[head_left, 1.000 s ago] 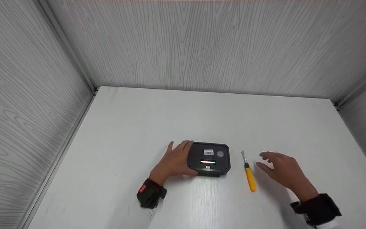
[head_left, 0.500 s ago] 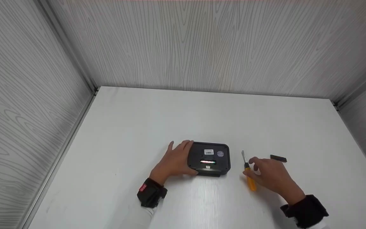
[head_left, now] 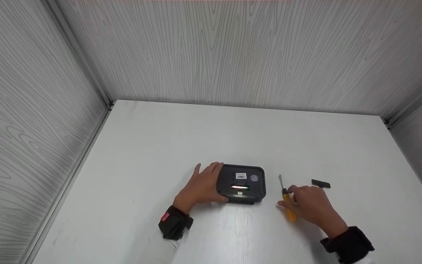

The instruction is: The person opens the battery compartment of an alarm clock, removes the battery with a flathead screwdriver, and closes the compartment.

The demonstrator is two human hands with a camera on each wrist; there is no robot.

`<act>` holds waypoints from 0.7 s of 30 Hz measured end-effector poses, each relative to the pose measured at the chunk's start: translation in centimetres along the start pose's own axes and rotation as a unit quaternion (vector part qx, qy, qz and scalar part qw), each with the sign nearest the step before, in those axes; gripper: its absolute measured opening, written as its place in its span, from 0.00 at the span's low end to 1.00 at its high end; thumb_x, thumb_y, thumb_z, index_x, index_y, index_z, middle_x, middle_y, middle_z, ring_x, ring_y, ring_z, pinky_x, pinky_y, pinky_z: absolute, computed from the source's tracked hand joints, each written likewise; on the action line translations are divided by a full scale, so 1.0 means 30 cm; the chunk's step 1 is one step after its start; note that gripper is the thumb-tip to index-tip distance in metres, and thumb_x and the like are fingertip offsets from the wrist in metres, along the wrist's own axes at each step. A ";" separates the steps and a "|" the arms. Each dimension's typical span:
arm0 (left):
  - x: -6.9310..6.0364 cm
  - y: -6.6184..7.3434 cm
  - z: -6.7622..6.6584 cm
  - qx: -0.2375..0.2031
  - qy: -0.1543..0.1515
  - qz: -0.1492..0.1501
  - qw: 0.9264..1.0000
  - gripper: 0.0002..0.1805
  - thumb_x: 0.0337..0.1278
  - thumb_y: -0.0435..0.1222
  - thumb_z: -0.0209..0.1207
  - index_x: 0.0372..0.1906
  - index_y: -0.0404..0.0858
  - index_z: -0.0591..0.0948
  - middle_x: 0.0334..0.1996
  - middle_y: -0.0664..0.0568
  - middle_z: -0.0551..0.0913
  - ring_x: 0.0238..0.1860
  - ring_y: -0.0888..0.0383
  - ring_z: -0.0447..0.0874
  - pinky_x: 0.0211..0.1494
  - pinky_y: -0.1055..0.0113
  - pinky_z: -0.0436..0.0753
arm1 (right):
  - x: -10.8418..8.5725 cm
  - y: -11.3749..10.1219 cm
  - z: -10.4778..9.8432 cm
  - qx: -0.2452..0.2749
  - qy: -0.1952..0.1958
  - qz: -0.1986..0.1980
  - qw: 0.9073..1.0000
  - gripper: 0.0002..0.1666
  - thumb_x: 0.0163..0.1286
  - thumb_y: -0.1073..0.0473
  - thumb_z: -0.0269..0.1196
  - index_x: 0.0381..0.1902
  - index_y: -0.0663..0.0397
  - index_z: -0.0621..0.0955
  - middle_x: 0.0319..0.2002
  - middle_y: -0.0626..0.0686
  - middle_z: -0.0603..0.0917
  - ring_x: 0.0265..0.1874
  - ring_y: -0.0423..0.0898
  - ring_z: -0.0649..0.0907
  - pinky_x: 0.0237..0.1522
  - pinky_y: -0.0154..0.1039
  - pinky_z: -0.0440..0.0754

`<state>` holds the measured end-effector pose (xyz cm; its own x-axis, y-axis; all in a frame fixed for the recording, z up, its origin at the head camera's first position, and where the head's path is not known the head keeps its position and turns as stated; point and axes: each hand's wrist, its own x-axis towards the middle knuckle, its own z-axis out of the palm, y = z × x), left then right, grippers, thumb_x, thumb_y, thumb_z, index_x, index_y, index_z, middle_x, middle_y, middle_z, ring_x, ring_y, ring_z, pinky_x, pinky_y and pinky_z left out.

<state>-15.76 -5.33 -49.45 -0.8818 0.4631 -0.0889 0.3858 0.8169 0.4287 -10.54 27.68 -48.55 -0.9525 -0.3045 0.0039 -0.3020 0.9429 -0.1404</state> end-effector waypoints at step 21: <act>-0.006 0.005 0.000 0.007 0.006 0.009 1.000 0.60 0.36 0.57 0.73 0.74 0.36 0.58 0.71 0.46 0.66 0.72 0.53 0.64 0.77 0.49 0.59 | -0.003 -0.005 0.030 0.002 0.017 0.016 1.000 0.10 0.62 0.57 0.64 0.28 0.59 0.83 0.13 0.46 0.74 0.14 0.39 0.65 0.15 0.32 0.61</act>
<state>-15.54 -5.29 -49.36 -0.8779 0.4734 -0.0716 0.4045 0.8133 0.4182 -10.37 27.46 -49.42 -0.9624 -0.2697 0.0331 -0.2716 0.9513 -0.1458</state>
